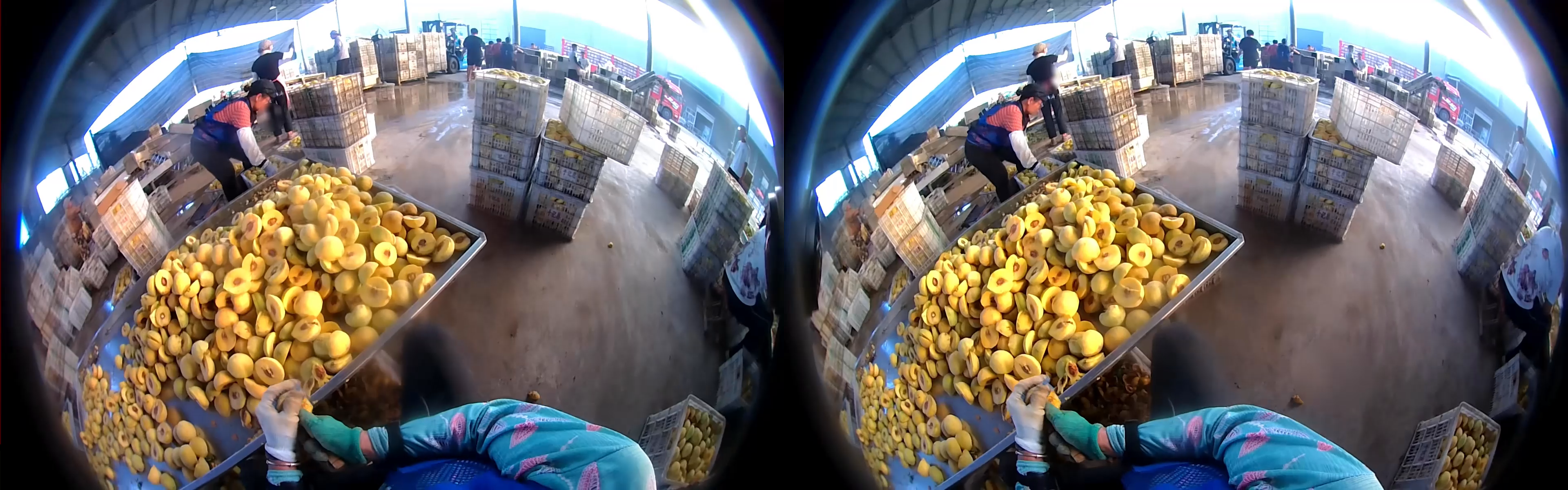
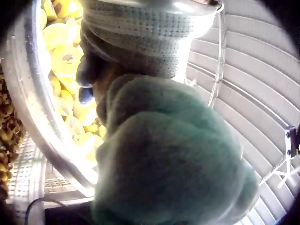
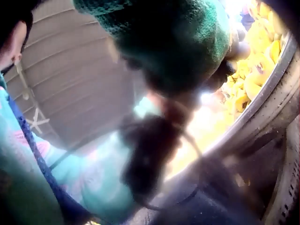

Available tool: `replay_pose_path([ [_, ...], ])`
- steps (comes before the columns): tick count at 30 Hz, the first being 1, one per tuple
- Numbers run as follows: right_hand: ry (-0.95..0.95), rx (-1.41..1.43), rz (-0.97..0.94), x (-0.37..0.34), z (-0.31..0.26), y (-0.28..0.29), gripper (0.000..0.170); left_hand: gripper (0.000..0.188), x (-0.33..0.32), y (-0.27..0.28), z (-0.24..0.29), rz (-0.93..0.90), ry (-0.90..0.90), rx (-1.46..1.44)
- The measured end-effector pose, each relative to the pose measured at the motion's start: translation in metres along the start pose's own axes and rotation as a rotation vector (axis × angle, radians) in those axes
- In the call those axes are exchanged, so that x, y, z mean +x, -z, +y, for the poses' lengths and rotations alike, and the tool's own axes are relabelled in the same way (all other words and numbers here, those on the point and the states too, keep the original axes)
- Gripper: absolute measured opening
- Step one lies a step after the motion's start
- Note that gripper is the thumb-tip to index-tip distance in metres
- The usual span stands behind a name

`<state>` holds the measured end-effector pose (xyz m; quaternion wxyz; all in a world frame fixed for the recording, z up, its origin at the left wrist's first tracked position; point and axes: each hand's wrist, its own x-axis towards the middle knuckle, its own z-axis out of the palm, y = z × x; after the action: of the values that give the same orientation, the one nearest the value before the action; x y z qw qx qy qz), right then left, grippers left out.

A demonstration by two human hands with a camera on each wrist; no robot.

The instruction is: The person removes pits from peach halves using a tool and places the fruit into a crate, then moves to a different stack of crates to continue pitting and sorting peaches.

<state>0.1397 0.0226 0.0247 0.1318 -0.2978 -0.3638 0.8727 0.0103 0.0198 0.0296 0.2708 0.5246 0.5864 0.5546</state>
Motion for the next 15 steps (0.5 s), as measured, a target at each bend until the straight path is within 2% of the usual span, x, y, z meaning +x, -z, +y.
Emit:
replay_pose_path([
  [2,0.024,-0.034,-0.012,0.010,0.004,0.003,0.053,0.015,0.004,0.004,0.001,0.018,-0.014,-0.013],
  [4,-0.093,-0.005,-0.036,-0.003,-0.017,-0.001,0.054,0.013,0.010,0.012,0.009,-0.067,0.059,0.005],
  [6,-0.119,0.177,-0.008,-0.005,-0.025,-0.007,0.054,0.012,0.019,0.016,0.006,-0.097,0.020,0.100],
  [7,-0.121,0.230,-0.012,0.006,-0.018,-0.002,0.051,0.013,0.020,0.015,0.001,-0.110,0.075,-0.016],
  [8,-0.126,0.283,-0.019,0.019,-0.009,0.004,0.049,0.015,0.020,0.016,-0.006,-0.103,0.032,-0.001],
  [9,-0.015,-0.009,-0.028,0.014,-0.014,0.012,0.049,0.017,0.015,0.011,-0.009,-0.024,0.035,-0.021],
  [10,0.267,-0.358,0.168,0.034,0.003,0.017,0.049,0.019,0.004,0.002,-0.016,0.169,-0.065,0.113],
  [11,0.283,-0.377,0.113,0.063,0.017,0.035,0.050,0.020,-0.002,-0.014,-0.009,0.442,0.071,0.044],
  [12,0.317,-0.402,0.066,0.082,0.026,0.049,0.051,0.022,-0.005,-0.016,-0.017,0.492,0.188,-0.026],
  [14,0.649,-1.014,0.337,0.069,0.023,0.050,0.047,0.023,-0.003,-0.018,-0.030,0.523,0.355,-0.417],
  [15,0.573,-1.178,0.397,0.055,0.011,0.042,0.045,0.020,-0.002,-0.015,-0.032,0.518,0.377,-0.466],
])
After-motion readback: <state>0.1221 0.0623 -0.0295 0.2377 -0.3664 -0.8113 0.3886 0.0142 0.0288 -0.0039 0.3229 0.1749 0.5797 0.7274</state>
